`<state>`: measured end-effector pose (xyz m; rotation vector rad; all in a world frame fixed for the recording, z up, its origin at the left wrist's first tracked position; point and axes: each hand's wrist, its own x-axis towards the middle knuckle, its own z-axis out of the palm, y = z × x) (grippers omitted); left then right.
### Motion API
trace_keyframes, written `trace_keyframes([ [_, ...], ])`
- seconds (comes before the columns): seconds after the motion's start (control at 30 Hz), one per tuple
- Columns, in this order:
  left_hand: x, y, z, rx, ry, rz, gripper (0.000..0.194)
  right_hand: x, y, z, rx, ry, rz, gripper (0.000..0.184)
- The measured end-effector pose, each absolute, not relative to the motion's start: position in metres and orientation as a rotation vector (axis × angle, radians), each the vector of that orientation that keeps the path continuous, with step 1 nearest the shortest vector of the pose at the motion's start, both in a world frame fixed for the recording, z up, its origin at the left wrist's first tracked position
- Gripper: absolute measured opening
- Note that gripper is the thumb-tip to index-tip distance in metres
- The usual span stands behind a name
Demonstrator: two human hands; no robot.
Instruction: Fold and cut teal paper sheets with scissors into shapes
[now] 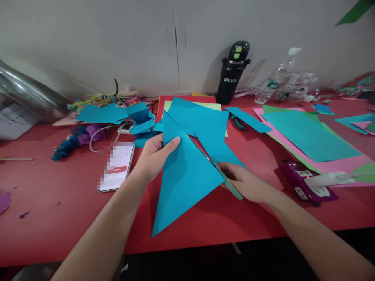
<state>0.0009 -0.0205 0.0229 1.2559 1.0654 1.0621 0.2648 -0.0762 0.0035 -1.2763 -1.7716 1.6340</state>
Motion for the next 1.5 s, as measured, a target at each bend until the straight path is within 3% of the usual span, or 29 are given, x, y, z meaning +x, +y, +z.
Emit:
trace_keyframes([
  [0.27,0.0025,-0.0222,0.0249,1.300,1.058,1.057,0.033,0.2677,-0.0777,0.0058,-1.311,-1.813,1.636,0.014],
  [0.8,0.0066,-0.0251,0.0225,1.286,0.976,0.998,0.026,0.2681,-0.0763,0.0020,-1.253,-1.797,1.567,0.035],
  [1.5,0.0043,-0.0236,0.0218,1.261,0.928,0.998,0.021,0.2657,-0.0742,0.0043,-1.209,-1.828,1.542,0.033],
])
